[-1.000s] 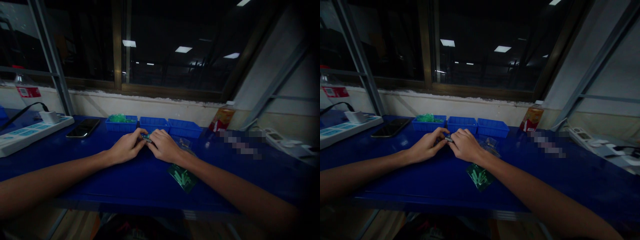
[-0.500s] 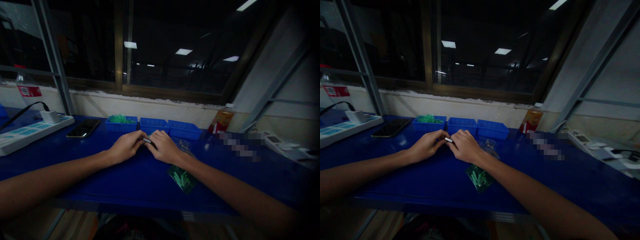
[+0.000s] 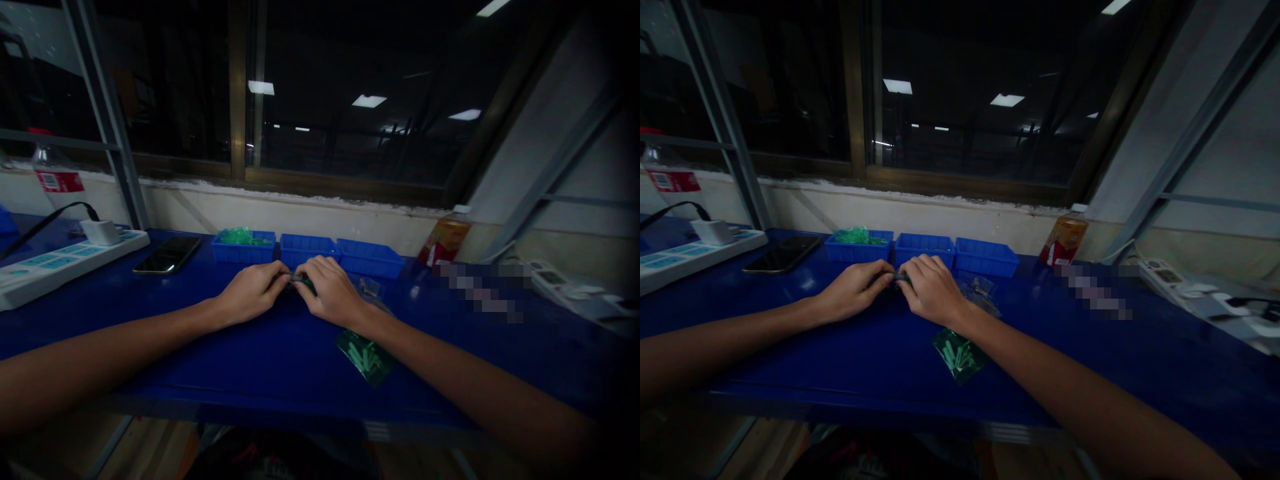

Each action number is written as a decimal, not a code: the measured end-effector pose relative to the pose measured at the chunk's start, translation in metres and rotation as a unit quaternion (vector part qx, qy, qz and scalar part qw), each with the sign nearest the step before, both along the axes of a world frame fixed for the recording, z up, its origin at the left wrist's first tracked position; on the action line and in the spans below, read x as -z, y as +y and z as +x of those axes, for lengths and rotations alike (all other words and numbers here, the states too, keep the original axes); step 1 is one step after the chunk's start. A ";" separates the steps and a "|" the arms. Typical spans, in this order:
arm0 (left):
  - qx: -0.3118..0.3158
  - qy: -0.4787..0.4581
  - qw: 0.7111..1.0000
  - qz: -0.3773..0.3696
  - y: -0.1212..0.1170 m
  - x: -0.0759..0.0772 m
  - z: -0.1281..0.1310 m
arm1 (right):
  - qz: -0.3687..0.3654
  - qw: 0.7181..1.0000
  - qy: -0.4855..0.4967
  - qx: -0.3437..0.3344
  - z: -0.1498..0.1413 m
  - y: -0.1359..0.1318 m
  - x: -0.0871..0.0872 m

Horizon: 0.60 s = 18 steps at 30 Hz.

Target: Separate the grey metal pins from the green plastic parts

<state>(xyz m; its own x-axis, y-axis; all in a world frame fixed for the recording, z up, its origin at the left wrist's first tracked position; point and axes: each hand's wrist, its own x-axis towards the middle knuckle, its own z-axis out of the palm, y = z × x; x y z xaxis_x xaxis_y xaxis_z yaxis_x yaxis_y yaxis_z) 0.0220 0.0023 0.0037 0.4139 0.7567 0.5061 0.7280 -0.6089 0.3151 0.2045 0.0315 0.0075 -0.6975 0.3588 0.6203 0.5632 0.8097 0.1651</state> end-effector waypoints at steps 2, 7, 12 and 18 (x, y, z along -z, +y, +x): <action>0.001 -0.012 1.000 -0.002 0.000 0.001 0.000 | 0.001 1.000 0.007 0.004 0.000 0.000 0.001; 0.019 -0.035 0.999 0.016 0.001 0.003 0.001 | -0.004 1.000 0.009 0.002 0.000 0.002 0.002; 0.021 -0.028 0.999 0.020 0.002 0.004 0.000 | -0.011 1.000 0.007 -0.008 0.000 0.001 0.001; 0.010 -0.023 0.999 0.021 0.000 0.002 0.000 | -0.019 1.000 0.018 -0.018 0.000 -0.001 0.000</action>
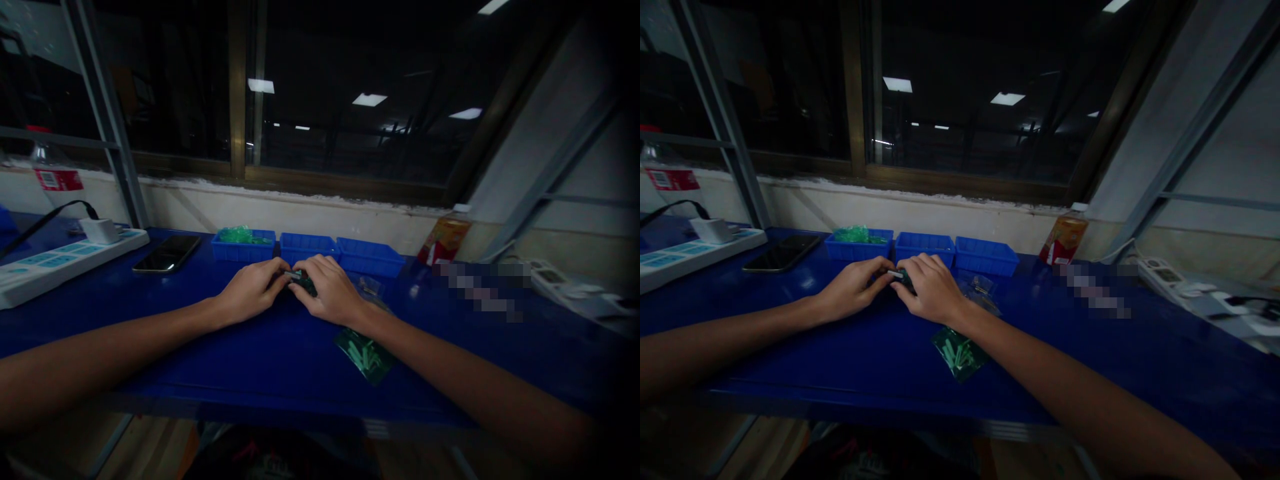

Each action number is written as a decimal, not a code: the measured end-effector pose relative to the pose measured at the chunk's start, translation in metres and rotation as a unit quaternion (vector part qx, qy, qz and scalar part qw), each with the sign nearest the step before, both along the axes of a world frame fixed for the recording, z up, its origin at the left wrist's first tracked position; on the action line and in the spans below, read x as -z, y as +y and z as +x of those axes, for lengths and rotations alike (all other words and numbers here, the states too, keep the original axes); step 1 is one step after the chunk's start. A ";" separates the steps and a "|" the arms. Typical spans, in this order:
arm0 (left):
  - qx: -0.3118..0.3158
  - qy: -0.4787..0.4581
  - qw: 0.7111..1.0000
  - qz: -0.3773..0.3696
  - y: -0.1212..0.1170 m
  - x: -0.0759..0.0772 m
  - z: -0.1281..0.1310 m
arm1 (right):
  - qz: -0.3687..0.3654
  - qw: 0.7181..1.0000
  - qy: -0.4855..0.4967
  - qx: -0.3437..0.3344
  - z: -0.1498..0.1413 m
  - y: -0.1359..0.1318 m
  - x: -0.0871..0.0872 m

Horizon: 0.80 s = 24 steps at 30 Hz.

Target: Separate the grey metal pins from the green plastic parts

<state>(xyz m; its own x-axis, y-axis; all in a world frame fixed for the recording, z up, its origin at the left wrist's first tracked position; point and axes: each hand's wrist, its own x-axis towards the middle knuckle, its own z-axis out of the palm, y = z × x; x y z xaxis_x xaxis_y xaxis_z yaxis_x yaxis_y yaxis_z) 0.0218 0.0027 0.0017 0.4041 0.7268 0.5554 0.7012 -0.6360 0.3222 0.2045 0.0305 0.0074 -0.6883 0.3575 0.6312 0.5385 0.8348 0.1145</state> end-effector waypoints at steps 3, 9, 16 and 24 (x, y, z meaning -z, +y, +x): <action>0.002 0.004 1.000 0.001 0.000 -0.001 0.000 | 0.007 1.000 0.004 0.006 0.000 0.000 0.000; 0.004 -0.001 1.000 -0.010 0.000 -0.001 0.001 | 0.011 1.000 0.002 0.004 0.000 0.001 0.001; 0.004 -0.018 1.000 -0.017 0.001 0.002 0.000 | 0.011 1.000 -0.006 0.011 0.000 0.001 0.000; 0.024 -0.021 0.999 0.000 0.004 0.004 -0.002 | 0.010 1.000 0.011 0.006 0.000 0.002 0.001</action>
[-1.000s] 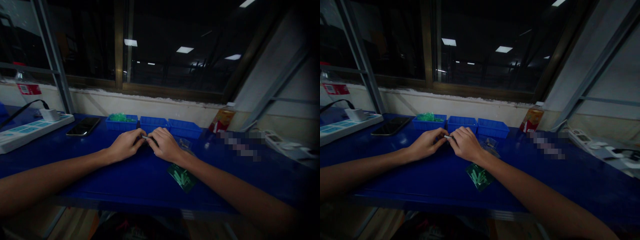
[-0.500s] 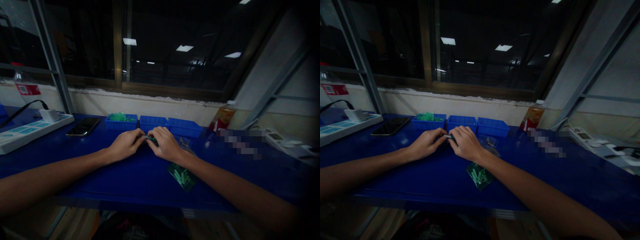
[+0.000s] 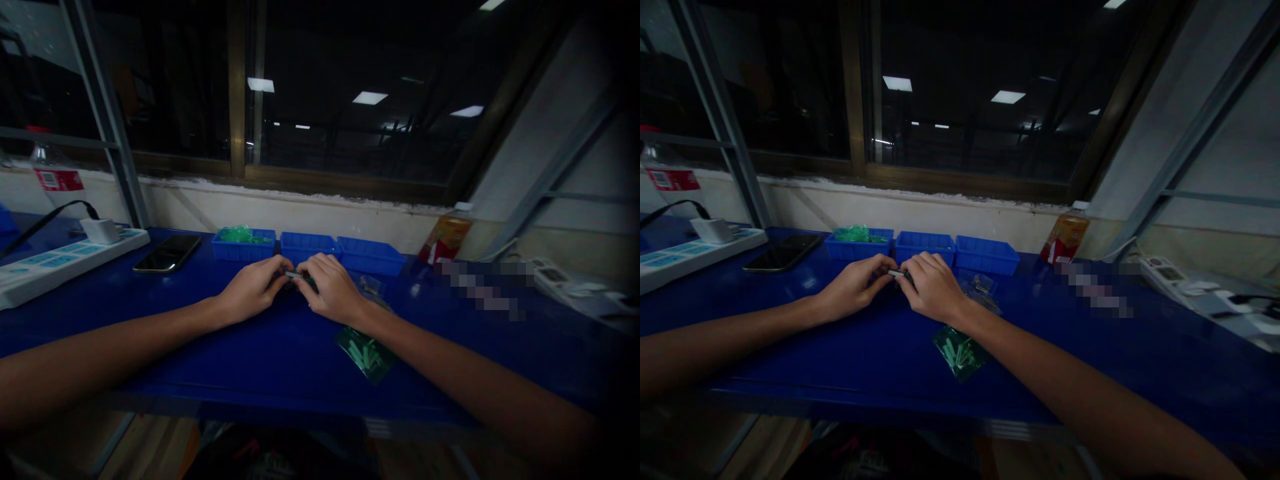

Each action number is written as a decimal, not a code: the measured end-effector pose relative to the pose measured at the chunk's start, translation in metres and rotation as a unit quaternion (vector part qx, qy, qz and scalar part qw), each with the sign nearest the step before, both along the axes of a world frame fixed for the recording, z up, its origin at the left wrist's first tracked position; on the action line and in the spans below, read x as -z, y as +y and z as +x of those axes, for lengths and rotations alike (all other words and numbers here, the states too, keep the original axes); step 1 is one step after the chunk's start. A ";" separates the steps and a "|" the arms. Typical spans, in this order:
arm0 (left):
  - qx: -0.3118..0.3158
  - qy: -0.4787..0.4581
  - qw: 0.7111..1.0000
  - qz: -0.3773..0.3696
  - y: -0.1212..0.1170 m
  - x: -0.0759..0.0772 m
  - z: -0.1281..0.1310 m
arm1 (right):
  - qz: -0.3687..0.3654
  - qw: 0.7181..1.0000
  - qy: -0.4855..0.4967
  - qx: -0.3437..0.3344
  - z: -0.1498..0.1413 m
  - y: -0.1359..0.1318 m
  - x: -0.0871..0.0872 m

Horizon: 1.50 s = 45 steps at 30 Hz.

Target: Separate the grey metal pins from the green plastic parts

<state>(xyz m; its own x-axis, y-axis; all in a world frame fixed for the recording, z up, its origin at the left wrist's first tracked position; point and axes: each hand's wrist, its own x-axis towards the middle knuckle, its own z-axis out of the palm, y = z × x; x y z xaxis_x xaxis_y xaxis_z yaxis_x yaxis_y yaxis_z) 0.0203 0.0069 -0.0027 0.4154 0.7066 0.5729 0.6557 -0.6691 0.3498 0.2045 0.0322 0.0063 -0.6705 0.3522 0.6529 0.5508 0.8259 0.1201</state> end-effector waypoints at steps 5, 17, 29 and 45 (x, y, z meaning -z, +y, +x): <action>-0.001 -0.001 1.000 0.003 0.000 0.000 0.000 | 0.000 1.000 0.003 -0.004 0.000 0.000 0.000; -0.018 0.006 1.000 0.000 -0.003 -0.003 0.001 | -0.004 1.000 0.002 0.010 0.000 0.000 0.000; -0.023 0.020 1.000 -0.003 -0.002 -0.003 0.001 | 0.004 1.000 -0.016 0.017 0.000 0.000 0.000; -0.036 0.032 0.999 -0.019 -0.004 -0.005 0.001 | 0.011 0.999 -0.033 0.018 0.000 0.001 0.000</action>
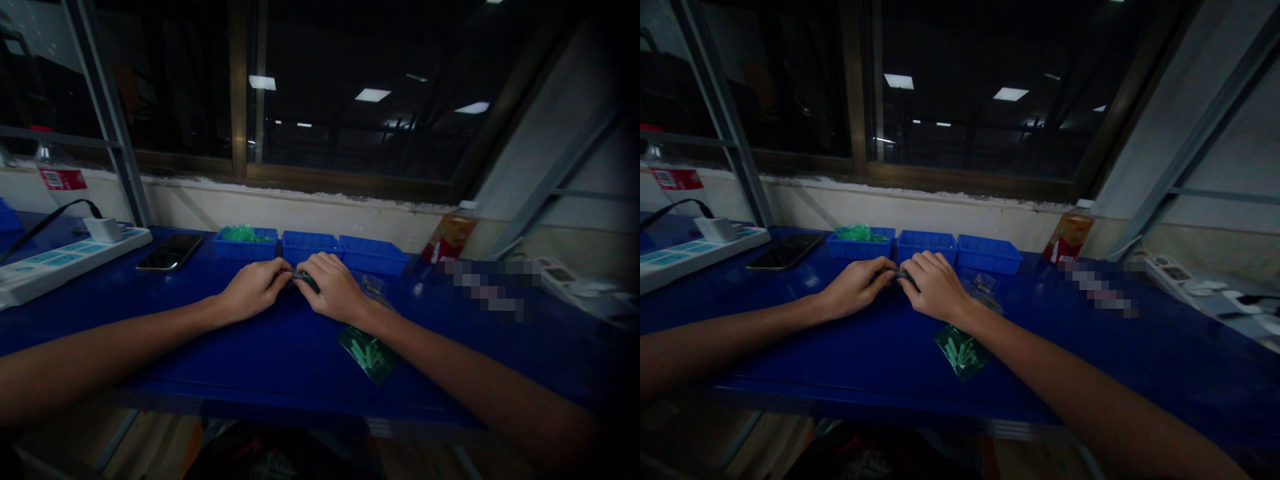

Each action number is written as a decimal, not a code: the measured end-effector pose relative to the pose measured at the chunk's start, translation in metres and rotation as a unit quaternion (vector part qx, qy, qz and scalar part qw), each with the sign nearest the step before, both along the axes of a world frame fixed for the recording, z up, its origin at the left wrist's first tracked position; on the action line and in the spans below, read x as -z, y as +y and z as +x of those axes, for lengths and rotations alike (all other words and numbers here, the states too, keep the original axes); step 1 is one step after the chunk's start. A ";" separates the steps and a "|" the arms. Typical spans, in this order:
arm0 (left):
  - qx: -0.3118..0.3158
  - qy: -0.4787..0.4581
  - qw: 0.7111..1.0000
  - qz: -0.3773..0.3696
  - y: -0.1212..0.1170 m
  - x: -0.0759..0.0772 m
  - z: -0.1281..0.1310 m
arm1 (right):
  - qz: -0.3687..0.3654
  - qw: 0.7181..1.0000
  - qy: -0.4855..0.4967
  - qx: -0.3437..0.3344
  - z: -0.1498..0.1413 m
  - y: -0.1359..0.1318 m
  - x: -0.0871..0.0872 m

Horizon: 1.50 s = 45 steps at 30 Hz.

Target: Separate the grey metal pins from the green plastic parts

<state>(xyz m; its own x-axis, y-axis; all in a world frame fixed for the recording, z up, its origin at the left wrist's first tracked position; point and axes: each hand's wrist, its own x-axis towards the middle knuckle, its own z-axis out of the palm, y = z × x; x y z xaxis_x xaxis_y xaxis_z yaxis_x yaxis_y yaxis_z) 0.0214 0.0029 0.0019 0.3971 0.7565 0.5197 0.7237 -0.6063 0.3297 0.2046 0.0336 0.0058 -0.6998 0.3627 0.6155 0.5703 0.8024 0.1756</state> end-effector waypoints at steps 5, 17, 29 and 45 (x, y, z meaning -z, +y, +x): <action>-0.001 -0.015 1.000 -0.003 -0.001 0.000 0.001 | -0.002 1.000 -0.008 0.008 0.000 -0.001 -0.001; 0.014 -0.023 0.999 0.020 0.003 0.003 0.000 | -0.005 1.000 0.005 0.002 0.000 -0.001 -0.001; -0.010 0.003 1.000 -0.010 -0.002 -0.002 0.001 | -0.005 1.000 0.017 -0.018 0.000 -0.001 -0.001; -0.004 -0.004 1.000 0.024 -0.004 -0.005 0.001 | -0.005 0.999 0.025 -0.028 0.000 -0.003 -0.001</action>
<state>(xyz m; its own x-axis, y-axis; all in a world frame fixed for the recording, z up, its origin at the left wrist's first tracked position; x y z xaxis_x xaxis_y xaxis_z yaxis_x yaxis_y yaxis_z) 0.0225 -0.0008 0.0071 0.3865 0.7339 0.5585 0.7268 -0.6152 0.3054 0.2042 0.0306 0.0068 -0.6883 0.3297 0.6462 0.5316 0.8354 0.1400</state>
